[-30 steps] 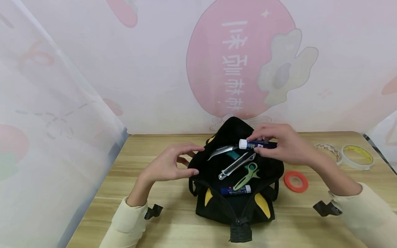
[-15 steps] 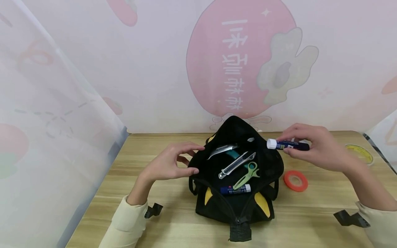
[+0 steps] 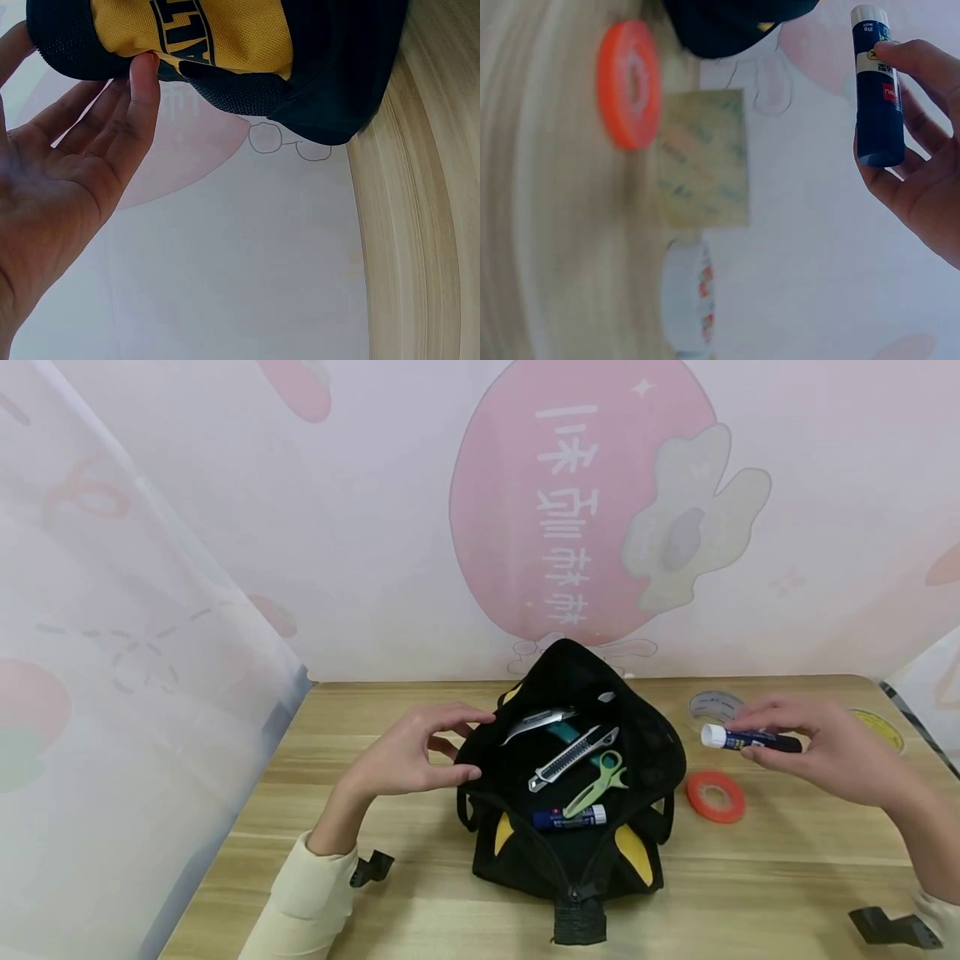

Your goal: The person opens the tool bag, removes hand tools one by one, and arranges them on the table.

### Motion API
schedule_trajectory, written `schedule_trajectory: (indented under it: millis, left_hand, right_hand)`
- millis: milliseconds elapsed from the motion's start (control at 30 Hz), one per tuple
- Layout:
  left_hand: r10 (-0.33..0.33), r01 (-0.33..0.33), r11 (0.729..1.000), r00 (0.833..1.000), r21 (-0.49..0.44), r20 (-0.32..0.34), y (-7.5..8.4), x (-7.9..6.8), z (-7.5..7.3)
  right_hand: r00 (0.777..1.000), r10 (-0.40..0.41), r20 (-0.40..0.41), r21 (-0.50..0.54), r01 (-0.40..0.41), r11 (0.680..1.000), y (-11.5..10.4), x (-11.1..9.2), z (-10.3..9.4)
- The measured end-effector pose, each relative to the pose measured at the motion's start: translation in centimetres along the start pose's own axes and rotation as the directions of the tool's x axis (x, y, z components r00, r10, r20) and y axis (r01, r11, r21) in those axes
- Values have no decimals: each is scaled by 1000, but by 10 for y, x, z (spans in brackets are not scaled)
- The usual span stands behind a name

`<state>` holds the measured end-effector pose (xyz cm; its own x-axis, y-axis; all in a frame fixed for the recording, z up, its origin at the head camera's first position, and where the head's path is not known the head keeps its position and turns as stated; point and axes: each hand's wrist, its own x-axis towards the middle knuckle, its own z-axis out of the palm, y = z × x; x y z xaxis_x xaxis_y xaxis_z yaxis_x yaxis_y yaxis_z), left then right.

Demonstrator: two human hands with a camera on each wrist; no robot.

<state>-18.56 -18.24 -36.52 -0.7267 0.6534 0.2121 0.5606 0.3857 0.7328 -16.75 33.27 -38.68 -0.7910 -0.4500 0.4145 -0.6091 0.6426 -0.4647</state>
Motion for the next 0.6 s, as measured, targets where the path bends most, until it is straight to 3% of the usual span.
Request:
schedule_trajectory:
  millis: [167, 600]
  left_hand:
    - [-6, 6, 1000, 1000, -8, 4, -2, 0, 1]
    - [-4, 4, 1000, 1000, -3, -2, -2, -1, 0]
  right_hand:
    - [998, 59, 16, -3, -59, 998, 17, -15, 3]
    - [998, 57, 18, 6, -57, 998, 51, -33, 12]
